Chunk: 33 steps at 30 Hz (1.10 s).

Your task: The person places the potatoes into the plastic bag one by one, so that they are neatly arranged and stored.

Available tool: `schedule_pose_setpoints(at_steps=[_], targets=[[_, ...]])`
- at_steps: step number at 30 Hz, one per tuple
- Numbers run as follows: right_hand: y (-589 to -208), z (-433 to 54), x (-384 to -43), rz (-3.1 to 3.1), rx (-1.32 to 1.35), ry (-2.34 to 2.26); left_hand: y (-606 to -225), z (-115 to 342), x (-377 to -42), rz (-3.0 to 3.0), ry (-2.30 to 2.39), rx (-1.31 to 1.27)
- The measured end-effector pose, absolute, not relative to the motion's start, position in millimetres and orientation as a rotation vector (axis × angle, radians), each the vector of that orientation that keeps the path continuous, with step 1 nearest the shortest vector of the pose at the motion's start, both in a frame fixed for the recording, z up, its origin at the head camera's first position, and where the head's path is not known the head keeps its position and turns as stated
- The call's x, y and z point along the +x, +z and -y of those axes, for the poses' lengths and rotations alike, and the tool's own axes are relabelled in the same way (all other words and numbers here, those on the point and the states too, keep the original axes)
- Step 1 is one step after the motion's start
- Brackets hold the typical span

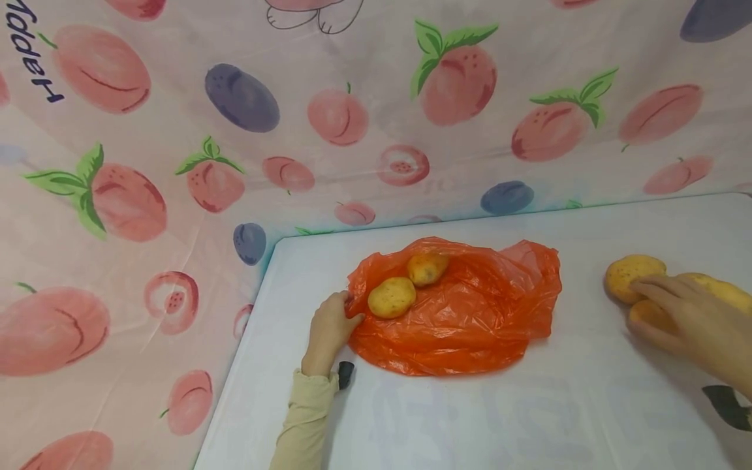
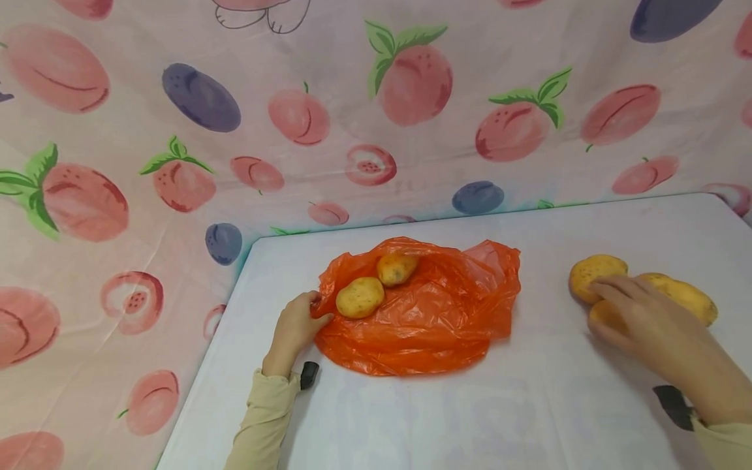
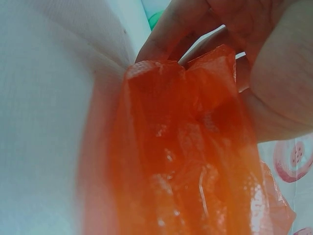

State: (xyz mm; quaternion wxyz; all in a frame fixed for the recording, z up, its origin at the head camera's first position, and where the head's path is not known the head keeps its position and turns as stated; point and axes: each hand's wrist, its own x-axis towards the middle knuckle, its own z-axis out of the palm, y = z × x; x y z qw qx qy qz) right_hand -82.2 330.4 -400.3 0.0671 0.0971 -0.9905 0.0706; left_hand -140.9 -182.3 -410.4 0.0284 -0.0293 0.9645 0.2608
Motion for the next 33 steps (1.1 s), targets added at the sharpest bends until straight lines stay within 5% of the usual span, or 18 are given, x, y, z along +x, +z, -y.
schedule_pose_setpoints(at_steps=[33], targets=[[-411, -337, -77, 3.016, 0.294, 0.177, -410, 181, -142, -2.964, 0.789, -0.111]])
